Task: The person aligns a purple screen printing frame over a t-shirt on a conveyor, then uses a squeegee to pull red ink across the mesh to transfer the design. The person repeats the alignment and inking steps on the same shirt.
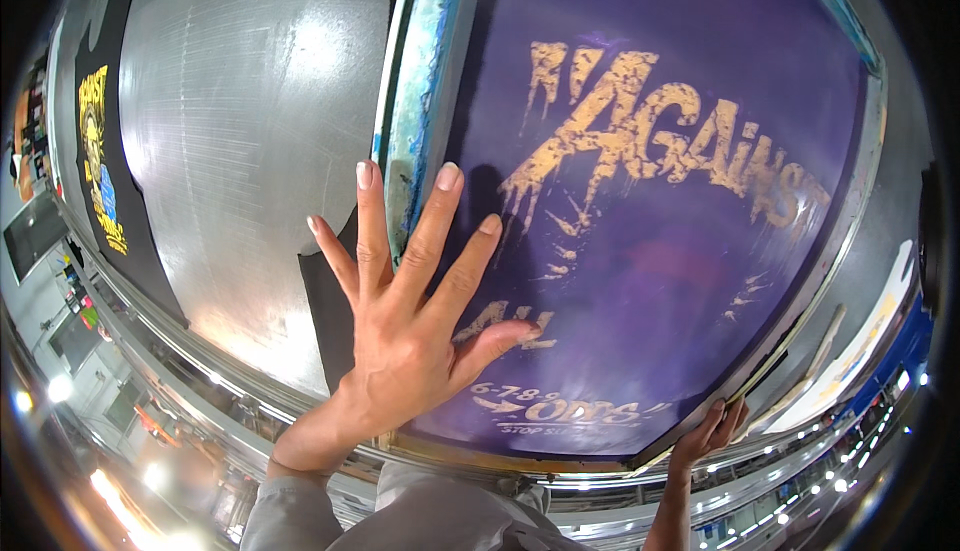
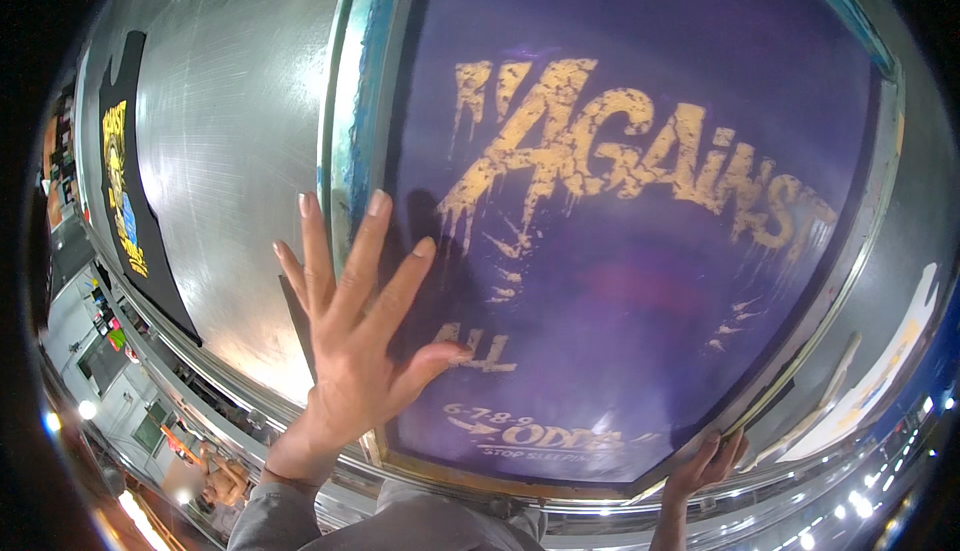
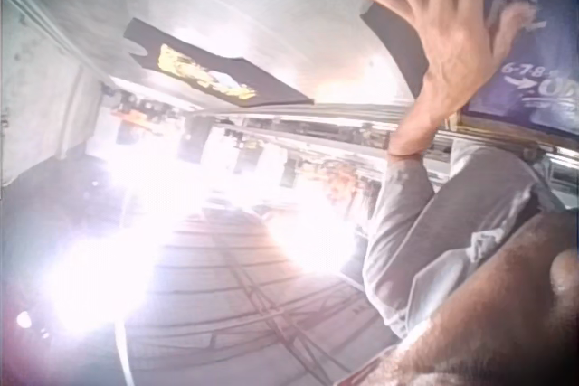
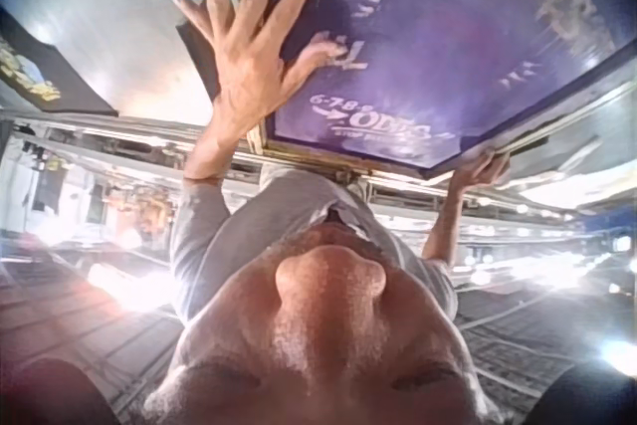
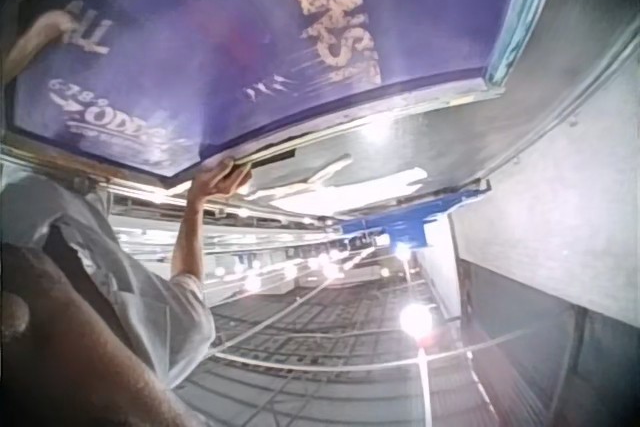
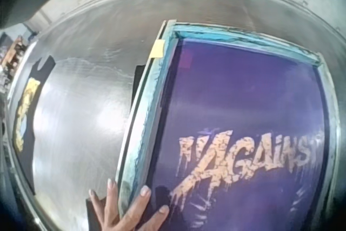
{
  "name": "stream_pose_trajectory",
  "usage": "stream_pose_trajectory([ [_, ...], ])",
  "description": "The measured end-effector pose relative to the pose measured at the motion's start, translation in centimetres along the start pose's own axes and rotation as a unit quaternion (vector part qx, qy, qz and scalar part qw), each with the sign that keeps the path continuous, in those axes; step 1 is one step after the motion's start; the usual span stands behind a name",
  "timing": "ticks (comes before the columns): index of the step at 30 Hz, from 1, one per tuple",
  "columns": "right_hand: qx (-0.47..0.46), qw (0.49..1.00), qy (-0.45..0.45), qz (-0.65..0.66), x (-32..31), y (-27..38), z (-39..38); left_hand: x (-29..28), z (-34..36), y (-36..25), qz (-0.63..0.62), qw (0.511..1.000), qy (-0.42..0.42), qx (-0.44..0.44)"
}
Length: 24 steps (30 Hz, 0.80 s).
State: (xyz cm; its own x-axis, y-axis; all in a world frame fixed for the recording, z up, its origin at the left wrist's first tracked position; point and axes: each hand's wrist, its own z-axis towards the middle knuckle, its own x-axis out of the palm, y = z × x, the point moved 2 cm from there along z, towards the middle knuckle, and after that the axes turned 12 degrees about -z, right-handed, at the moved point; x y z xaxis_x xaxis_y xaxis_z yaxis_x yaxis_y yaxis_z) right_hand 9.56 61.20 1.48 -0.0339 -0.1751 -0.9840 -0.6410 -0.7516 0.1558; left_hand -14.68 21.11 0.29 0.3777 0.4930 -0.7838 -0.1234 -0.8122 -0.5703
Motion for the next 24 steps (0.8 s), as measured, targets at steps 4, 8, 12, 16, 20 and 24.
stream_pose_trajectory([
  [4,-0.011,1.0,-0.017,-0.009,0.1,0.8,-0.1,0.8,-0.5,0.0,0.022,0.999,0.038,-0.02],
  [8,-0.004,1.0,-0.026,-0.015,0.0,1.4,0.0,1.4,-0.2,-0.2,0.022,0.998,0.047,-0.038],
  [12,0.033,0.998,0.018,-0.042,-0.3,0.5,-0.1,1.5,0.0,-0.3,0.027,0.998,0.048,-0.042],
  [16,0.028,0.999,0.015,-0.03,-0.1,-0.4,-0.1,1.5,0.1,-0.3,0.038,0.997,0.049,-0.042],
  [20,0.022,0.999,0.009,-0.024,-0.2,0.5,-0.1,1.5,0.0,-0.2,0.033,0.998,0.043,-0.033],
  [24,-0.006,0.998,0.006,-0.057,-0.3,0.5,-0.2,1.5,0.0,0.1,0.038,0.998,0.038,-0.033],
])
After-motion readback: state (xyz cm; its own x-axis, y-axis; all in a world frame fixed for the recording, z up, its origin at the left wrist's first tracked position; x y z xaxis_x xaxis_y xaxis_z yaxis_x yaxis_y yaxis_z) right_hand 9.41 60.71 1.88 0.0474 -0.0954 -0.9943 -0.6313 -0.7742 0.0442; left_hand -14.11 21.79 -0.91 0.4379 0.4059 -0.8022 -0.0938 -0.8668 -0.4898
